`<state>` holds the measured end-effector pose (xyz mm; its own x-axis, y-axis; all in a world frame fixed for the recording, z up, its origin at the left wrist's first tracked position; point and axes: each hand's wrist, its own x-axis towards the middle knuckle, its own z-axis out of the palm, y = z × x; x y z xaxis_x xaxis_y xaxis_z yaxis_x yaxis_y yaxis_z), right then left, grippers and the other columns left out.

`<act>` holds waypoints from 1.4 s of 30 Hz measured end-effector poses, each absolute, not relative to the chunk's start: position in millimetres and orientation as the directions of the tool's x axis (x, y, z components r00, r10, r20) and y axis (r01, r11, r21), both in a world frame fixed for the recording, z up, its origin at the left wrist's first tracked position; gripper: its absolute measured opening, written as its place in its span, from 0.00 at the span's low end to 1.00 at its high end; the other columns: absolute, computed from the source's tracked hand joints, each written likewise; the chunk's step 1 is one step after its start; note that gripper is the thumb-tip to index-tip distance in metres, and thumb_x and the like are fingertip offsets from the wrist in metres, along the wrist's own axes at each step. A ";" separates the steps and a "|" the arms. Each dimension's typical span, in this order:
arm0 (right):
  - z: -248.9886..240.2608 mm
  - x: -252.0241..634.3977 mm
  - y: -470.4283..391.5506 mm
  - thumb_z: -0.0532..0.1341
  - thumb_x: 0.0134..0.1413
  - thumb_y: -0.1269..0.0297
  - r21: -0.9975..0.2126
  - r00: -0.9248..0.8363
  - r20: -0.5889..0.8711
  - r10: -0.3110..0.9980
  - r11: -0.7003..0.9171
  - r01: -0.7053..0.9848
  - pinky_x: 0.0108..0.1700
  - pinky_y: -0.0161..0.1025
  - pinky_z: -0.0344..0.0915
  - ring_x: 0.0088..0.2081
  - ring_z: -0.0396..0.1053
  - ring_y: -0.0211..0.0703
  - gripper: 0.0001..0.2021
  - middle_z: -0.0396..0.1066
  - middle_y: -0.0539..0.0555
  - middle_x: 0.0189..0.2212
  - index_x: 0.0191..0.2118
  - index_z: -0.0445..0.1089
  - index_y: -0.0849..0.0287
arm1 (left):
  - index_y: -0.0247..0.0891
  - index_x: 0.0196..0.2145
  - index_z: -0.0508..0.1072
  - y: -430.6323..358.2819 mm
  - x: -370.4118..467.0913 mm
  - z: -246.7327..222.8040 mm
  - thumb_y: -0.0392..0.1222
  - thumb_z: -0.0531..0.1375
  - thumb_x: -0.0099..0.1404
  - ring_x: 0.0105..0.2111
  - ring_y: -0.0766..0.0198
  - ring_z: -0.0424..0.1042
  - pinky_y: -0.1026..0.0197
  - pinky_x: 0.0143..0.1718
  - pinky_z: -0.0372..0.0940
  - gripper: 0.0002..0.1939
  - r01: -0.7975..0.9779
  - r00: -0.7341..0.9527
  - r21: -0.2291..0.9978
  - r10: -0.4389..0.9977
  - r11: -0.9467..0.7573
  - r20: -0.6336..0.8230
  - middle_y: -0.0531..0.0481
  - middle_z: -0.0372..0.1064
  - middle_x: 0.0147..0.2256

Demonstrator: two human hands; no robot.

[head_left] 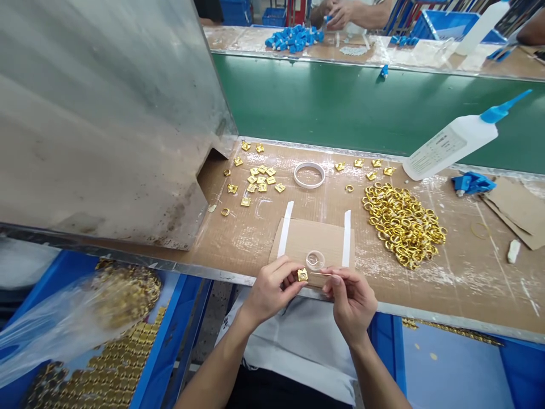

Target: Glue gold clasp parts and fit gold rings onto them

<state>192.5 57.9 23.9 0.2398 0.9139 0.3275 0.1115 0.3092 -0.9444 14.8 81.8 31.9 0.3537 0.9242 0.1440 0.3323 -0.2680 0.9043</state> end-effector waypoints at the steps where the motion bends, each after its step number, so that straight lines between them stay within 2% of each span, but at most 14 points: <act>1: 22.9 192.7 57.2 0.61 0.67 0.66 -0.940 0.223 0.339 0.914 0.321 0.115 0.19 0.31 0.70 0.19 0.71 0.35 0.03 0.81 0.54 0.34 0.41 0.73 0.56 | 0.36 0.43 0.75 81.8 14.9 32.0 0.39 0.61 0.70 0.27 0.68 0.69 0.68 0.26 0.67 0.06 0.336 0.356 0.902 0.923 -0.272 0.146 0.49 0.68 0.33; 8: 18.9 194.4 55.5 0.61 0.66 0.71 -0.903 0.126 0.410 0.903 0.383 0.196 0.23 0.31 0.73 0.21 0.72 0.35 0.05 0.80 0.55 0.36 0.42 0.74 0.55 | 0.35 0.42 0.75 82.1 15.4 31.5 0.37 0.62 0.69 0.27 0.68 0.69 0.69 0.26 0.66 0.05 0.326 0.363 0.897 0.916 -0.299 0.173 0.50 0.67 0.32; 18: 17.0 195.8 56.8 0.60 0.67 0.71 -0.863 0.060 0.448 0.892 0.414 0.288 0.23 0.32 0.74 0.21 0.73 0.36 0.06 0.81 0.56 0.36 0.42 0.74 0.56 | 0.35 0.42 0.75 81.9 15.2 32.0 0.37 0.62 0.69 0.28 0.68 0.69 0.69 0.27 0.66 0.05 0.329 0.368 0.900 0.917 -0.285 0.156 0.51 0.67 0.33; 33: 16.7 196.5 58.3 0.59 0.66 0.73 -0.817 0.008 0.497 0.868 0.465 0.341 0.26 0.31 0.75 0.26 0.76 0.37 0.08 0.80 0.55 0.36 0.44 0.72 0.55 | 0.34 0.42 0.75 82.2 15.0 31.2 0.34 0.63 0.68 0.27 0.69 0.69 0.69 0.27 0.66 0.05 0.316 0.365 0.906 0.917 -0.283 0.159 0.51 0.67 0.33; 42: 14.0 198.1 56.9 0.59 0.66 0.74 -0.814 0.006 0.496 0.868 0.462 0.352 0.28 0.32 0.76 0.24 0.76 0.37 0.08 0.81 0.55 0.36 0.45 0.72 0.55 | 0.34 0.42 0.75 82.5 15.4 31.5 0.35 0.63 0.68 0.27 0.69 0.69 0.69 0.27 0.66 0.05 0.318 0.363 0.906 0.919 -0.279 0.155 0.51 0.68 0.33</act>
<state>198.1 56.9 14.0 0.0064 0.8682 0.4962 0.3521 0.4625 -0.8138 15.4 82.5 31.5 0.3627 0.9189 0.1551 0.3182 -0.2785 0.9062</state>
